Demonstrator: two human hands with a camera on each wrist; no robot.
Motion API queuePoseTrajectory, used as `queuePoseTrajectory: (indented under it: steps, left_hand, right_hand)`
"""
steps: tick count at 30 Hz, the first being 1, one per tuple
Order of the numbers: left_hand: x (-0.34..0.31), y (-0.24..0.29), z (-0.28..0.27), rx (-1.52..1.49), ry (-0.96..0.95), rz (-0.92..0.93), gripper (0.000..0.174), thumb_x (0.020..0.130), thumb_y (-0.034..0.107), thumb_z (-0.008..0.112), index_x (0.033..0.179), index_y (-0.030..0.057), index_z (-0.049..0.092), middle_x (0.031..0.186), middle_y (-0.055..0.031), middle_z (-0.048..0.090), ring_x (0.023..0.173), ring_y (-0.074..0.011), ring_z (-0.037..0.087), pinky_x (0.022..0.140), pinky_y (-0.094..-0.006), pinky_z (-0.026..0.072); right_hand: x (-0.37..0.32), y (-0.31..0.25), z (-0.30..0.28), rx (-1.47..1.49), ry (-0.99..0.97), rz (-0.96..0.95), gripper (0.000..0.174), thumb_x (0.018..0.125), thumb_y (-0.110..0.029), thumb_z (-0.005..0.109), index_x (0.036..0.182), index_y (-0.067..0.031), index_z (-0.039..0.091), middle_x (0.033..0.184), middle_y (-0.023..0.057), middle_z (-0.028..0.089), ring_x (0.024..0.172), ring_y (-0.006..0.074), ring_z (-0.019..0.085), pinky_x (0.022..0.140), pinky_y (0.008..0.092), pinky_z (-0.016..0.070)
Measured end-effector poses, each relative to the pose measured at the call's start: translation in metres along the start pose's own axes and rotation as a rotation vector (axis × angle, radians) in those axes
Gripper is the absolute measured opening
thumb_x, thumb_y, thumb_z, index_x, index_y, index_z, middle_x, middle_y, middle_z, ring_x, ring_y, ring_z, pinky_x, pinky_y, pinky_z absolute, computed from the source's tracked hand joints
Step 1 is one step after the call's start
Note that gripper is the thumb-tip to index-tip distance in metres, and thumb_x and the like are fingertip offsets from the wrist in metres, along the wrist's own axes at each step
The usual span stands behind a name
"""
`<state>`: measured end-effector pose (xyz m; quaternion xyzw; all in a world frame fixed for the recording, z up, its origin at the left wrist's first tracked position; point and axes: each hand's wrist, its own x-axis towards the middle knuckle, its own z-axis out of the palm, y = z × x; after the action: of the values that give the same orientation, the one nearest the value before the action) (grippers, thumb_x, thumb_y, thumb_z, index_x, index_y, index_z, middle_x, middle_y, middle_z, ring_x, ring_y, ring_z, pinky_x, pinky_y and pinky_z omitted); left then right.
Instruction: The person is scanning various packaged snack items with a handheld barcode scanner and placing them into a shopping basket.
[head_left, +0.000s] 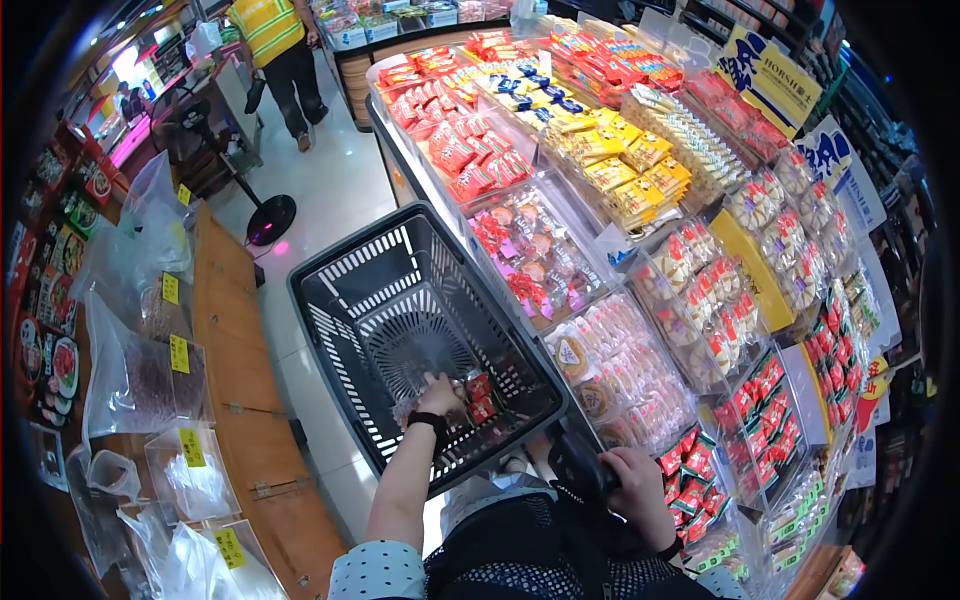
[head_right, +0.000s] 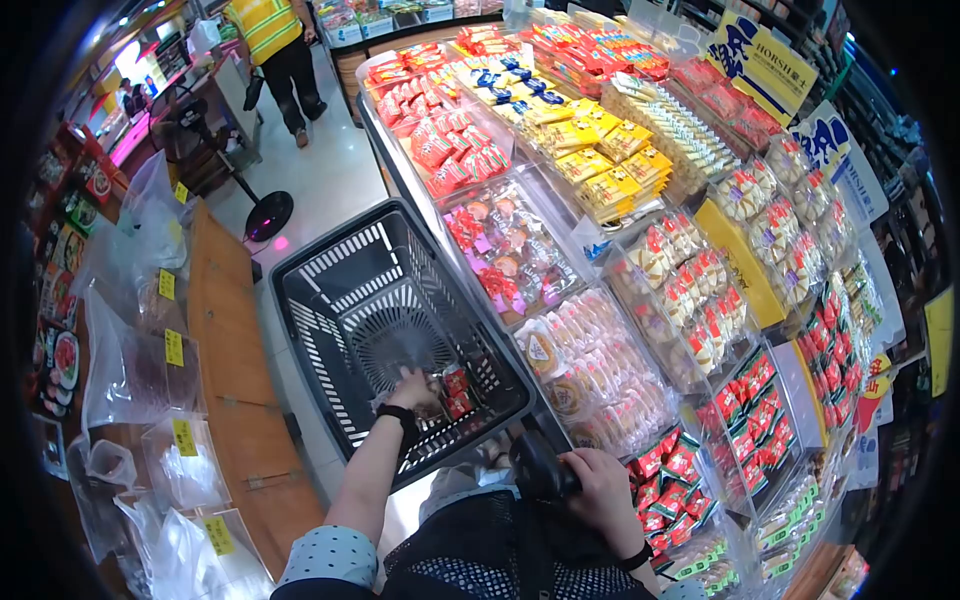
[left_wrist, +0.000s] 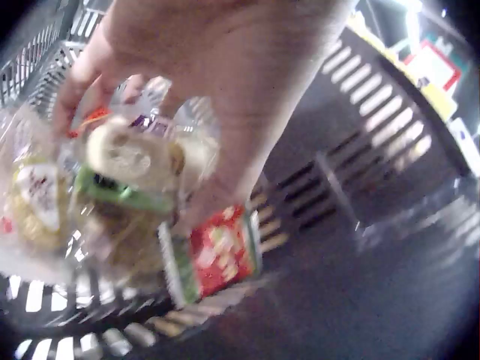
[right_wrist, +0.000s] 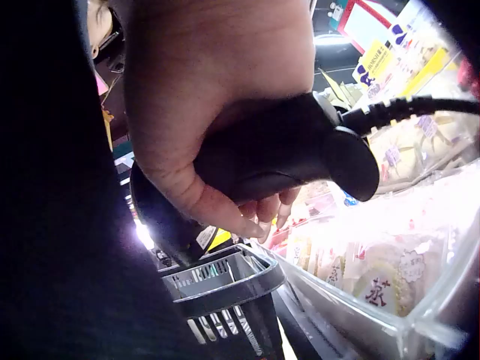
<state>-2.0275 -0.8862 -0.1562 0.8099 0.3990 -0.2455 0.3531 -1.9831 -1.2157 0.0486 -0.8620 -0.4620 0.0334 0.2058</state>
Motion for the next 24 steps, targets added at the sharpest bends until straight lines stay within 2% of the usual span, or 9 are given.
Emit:
queuePoseTrajectory:
  steps: [3, 5, 6, 7, 11, 12, 13, 21, 24]
  left_hand:
    - [0.011, -0.010, -0.021, -0.234, -0.031, 0.057, 0.096, 0.045, 0.023, 0.077, 0.128, 0.0033, 0.032, 0.132, -0.0275, 0.027, 0.116, -0.0453, 0.037, 0.095, -0.0374, 0.0381]
    - [-0.038, 0.000, -0.055, -0.619, -0.073, 0.326, 0.100, 0.048, 0.021, 0.078, 0.132, 0.0028, 0.026, 0.118, -0.0215, 0.046, 0.110, -0.0303, 0.046, 0.089, -0.0342, 0.0403]
    - [-0.068, 0.013, -0.070, -0.700, -0.032, 0.437, 0.103, 0.051, 0.013, 0.078, 0.135, 0.0024, 0.021, 0.111, -0.0167, 0.051, 0.110, -0.0232, 0.045, 0.085, -0.0338, 0.0410]
    - [-0.097, 0.025, -0.080, -0.873, -0.028, 0.493, 0.107, 0.052, 0.006, 0.077, 0.138, 0.0033, 0.014, 0.120, -0.0163, 0.047, 0.114, -0.0219, 0.042, 0.091, -0.0324, 0.0379]
    - [-0.174, 0.060, -0.076, -1.686, -0.240, 1.013, 0.112, 0.050, 0.002, 0.077, 0.140, 0.0057, 0.012, 0.141, -0.0165, 0.022, 0.130, -0.0298, 0.026, 0.108, -0.0385, 0.0189]
    - [-0.180, 0.062, -0.067, -1.935, -0.352, 0.899, 0.110, 0.049, 0.001, 0.077, 0.139, 0.0041, 0.013, 0.143, -0.0167, 0.018, 0.132, -0.0331, 0.020, 0.108, -0.0423, 0.0179]
    - [-0.185, 0.070, -0.058, -1.872, -0.314, 1.078, 0.111, 0.048, 0.001, 0.079, 0.138, 0.0026, 0.014, 0.143, -0.0161, 0.019, 0.133, -0.0320, 0.018, 0.109, -0.0430, 0.0177]
    - [-0.217, 0.097, -0.041, -1.515, -0.431, 1.082, 0.105, 0.053, -0.017, 0.070, 0.139, 0.0069, 0.014, 0.143, -0.0102, 0.021, 0.133, -0.0250, 0.019, 0.107, -0.0440, 0.0235]
    - [-0.219, 0.101, -0.038, -1.382, -0.459, 1.082, 0.105, 0.053, -0.014, 0.072, 0.139, 0.0072, 0.015, 0.142, -0.0097, 0.022, 0.132, -0.0234, 0.021, 0.107, -0.0431, 0.0241]
  right_hand:
    - [0.005, -0.003, -0.008, 0.041, 0.026, -0.023, 0.041, 0.054, -0.007, 0.064, 0.095, -0.0060, 0.057, 0.090, 0.0096, 0.057, 0.083, 0.0284, 0.058, 0.071, 0.0375, 0.0466]
    - [0.008, -0.002, -0.012, 0.084, 0.058, -0.047, 0.042, 0.054, -0.007, 0.065, 0.096, -0.0048, 0.057, 0.090, 0.0106, 0.058, 0.083, 0.0292, 0.058, 0.071, 0.0378, 0.0470]
    - [0.009, -0.002, -0.013, 0.127, 0.088, -0.054, 0.043, 0.054, -0.007, 0.065, 0.096, -0.0036, 0.057, 0.089, 0.0116, 0.059, 0.083, 0.0299, 0.059, 0.071, 0.0380, 0.0474]
    - [0.009, -0.001, -0.013, 0.127, 0.099, -0.057, 0.043, 0.054, -0.007, 0.065, 0.096, -0.0036, 0.057, 0.089, 0.0116, 0.059, 0.083, 0.0299, 0.059, 0.071, 0.0380, 0.0474]
    - [0.007, -0.002, -0.016, 0.311, 0.214, -0.071, 0.042, 0.058, -0.006, 0.066, 0.099, -0.0007, 0.057, 0.092, 0.0147, 0.061, 0.084, 0.0314, 0.060, 0.074, 0.0364, 0.0475]
    - [0.004, -0.004, -0.017, 0.379, 0.227, -0.056, 0.041, 0.060, -0.005, 0.066, 0.100, 0.0000, 0.057, 0.092, 0.0154, 0.061, 0.084, 0.0313, 0.060, 0.075, 0.0354, 0.0475]
    - [0.000, -0.005, -0.017, 0.380, 0.239, -0.049, 0.041, 0.060, -0.005, 0.066, 0.100, 0.0000, 0.057, 0.092, 0.0154, 0.061, 0.084, 0.0313, 0.060, 0.075, 0.0354, 0.0475]
    - [-0.023, -0.013, -0.027, 0.867, 0.128, 0.149, 0.043, 0.067, -0.008, 0.066, 0.107, 0.0004, 0.055, 0.095, 0.0152, 0.062, 0.086, 0.0270, 0.062, 0.076, 0.0331, 0.0467]
    - [-0.026, 0.003, -0.023, 0.780, 0.136, 0.105, 0.045, 0.065, -0.008, 0.066, 0.108, -0.0007, 0.055, 0.096, 0.0149, 0.062, 0.087, 0.0274, 0.062, 0.076, 0.0328, 0.0470]
